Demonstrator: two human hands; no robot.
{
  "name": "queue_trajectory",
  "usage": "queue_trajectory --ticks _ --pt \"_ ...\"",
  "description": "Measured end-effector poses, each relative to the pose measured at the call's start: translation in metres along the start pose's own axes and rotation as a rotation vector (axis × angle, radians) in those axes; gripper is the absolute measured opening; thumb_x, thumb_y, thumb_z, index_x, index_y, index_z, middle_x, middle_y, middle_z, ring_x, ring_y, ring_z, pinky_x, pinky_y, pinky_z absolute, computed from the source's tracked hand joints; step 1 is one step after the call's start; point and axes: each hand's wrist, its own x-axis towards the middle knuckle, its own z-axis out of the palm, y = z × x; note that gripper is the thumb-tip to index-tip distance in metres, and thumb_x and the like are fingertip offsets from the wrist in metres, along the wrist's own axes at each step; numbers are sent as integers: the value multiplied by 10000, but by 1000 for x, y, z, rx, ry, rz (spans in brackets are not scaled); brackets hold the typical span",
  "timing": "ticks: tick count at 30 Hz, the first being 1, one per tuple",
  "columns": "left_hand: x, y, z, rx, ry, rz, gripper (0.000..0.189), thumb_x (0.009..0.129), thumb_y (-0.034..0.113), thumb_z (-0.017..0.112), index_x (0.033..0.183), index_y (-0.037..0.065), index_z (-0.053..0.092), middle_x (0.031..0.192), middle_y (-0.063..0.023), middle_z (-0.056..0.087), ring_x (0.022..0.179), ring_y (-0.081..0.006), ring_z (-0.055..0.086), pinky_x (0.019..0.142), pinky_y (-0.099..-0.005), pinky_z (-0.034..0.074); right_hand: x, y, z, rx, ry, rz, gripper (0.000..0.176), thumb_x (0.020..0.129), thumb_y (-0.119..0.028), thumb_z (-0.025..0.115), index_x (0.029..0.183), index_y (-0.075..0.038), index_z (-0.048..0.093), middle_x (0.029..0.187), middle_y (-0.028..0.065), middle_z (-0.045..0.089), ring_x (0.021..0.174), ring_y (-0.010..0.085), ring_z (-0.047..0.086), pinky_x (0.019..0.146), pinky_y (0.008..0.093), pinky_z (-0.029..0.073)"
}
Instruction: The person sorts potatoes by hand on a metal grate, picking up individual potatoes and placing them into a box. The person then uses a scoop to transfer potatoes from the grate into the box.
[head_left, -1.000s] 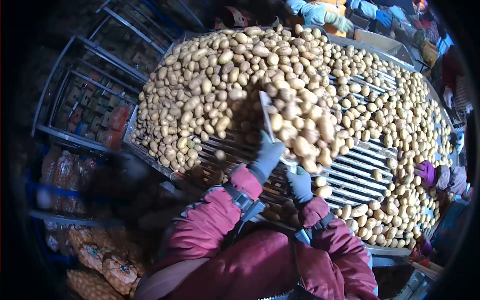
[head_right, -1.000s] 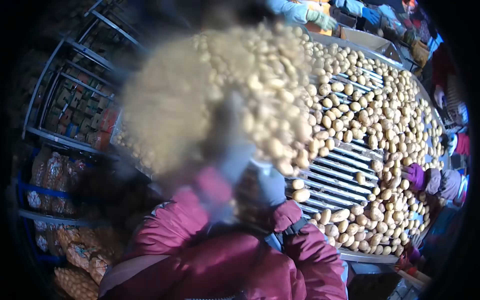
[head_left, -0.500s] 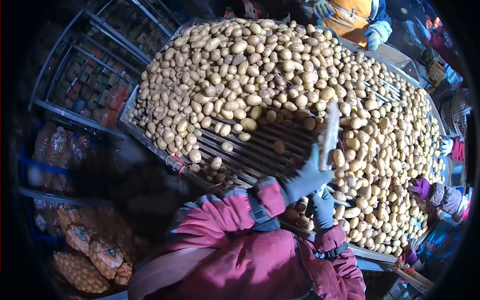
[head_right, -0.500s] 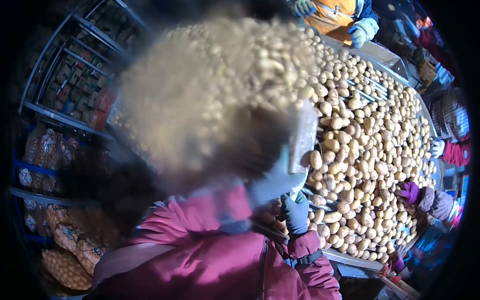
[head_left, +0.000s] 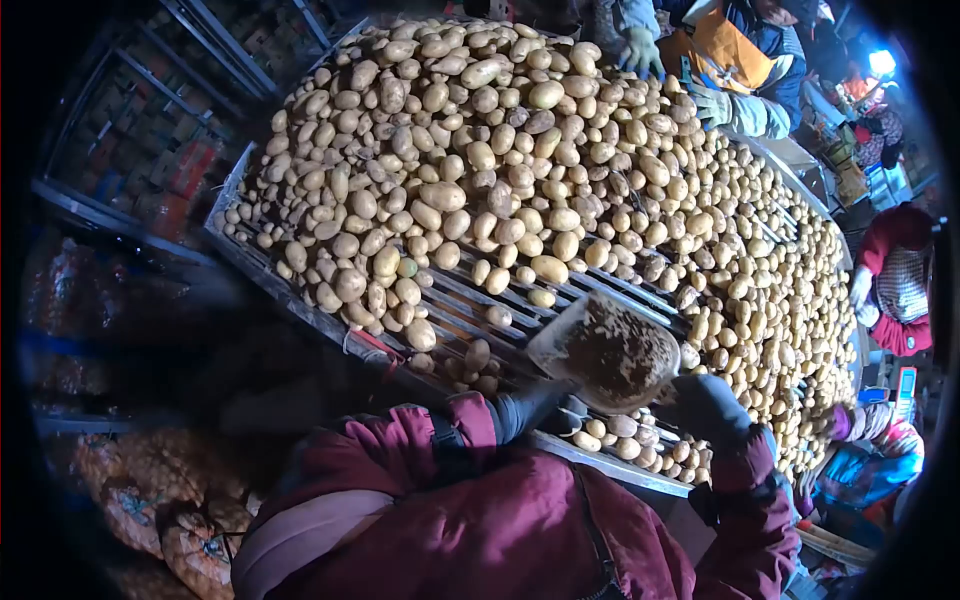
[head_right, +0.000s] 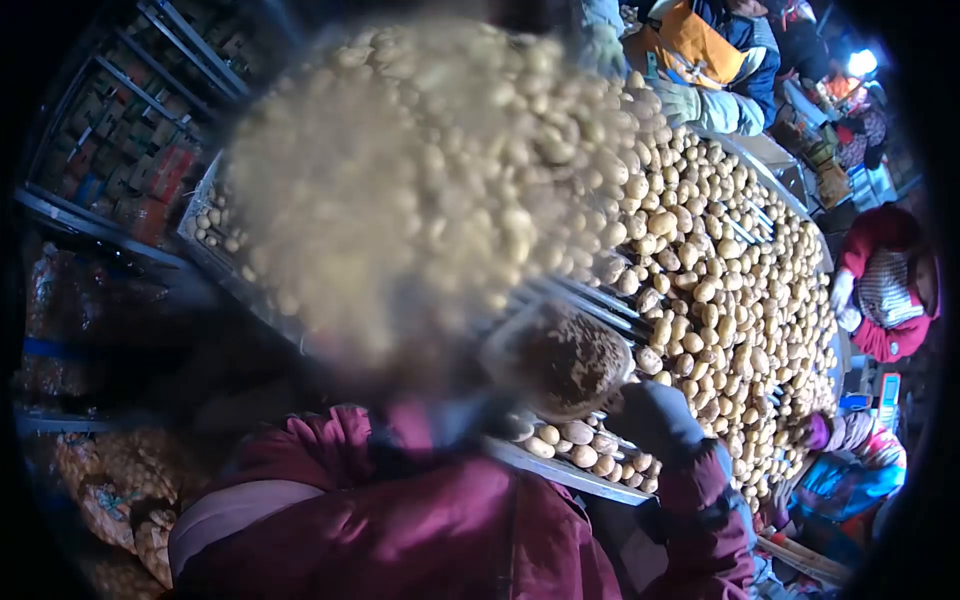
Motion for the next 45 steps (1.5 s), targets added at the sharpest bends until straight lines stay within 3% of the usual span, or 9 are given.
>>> queue_trajectory --ticks 11,18,20,25,27,33,37,41,45 --pt "-33 176 -120 -338 247 468 393 998 404 589 1114 44 697 970 -45 718 802 -162 673 725 -314 568 285 -166 70 -74 207 -19 284 846 -330 639 853 -57 719 770 170 706 728 395 693 694 499 561" --pt "-38 231 -167 605 899 727 616 828 453 705 1211 -19 610 1051 -89 669 894 -255 614 723 -395 519 369 -141 167 10 606 -375 348 903 -405 650 809 -73 686 718 130 682 687 351 670 649 462 524" --pt "-8 218 -174 541 860 1071 539 810 276 723 1197 -71 581 1060 -126 669 905 -269 614 780 -426 529 353 -132 186 353 673 -272 373 894 -435 699 856 -63 691 766 136 710 748 329 693 703 436 533" --pt "-36 189 -83 614 1028 1030 587 835 180 696 1330 -63 495 1041 -126 663 908 -221 609 810 -366 534 294 -146 183 608 641 -20 376 879 -380 721 976 -16 710 843 151 744 780 257 714 742 363 535" --pt "-18 174 -91 386 749 1164 677 857 148 669 1441 -53 391 1000 -120 661 861 -217 615 760 -343 538 275 -141 185 643 608 42 376 882 -366 721 1005 -11 711 860 137 752 788 226 716 746 346 534" --pt "-24 130 -10 564 661 824 719 876 109 633 1512 6 314 901 -90 626 576 -108 516 512 -303 481 177 -115 181 720 616 -26 345 876 -265 715 1100 -3 697 914 53 744 778 122 655 750 312 524" --pt "14 97 34 734 588 899 742 857 98 647 1508 -39 318 1137 -155 624 842 -176 628 701 -326 565 137 -55 199 1281 440 250 323 850 -249 725 1057 -2 704 837 50 728 694 109 634 625 304 513" --pt "70 68 80 867 457 927 822 836 63 648 1529 -107 240 1389 -221 523 1230 -240 548 1026 -339 494 119 -12 208 1153 786 557 263 873 -256 768 974 -19 714 750 -18 662 627 63 560 548 276 461" --pt "134 65 127 1007 371 948 900 811 49 631 1572 -58 163 1446 -228 473 1288 -262 511 1068 -351 460 96 62 218 967 905 161 241 880 -233 773 984 -21 724 781 -31 662 667 41 535 564 243 431"
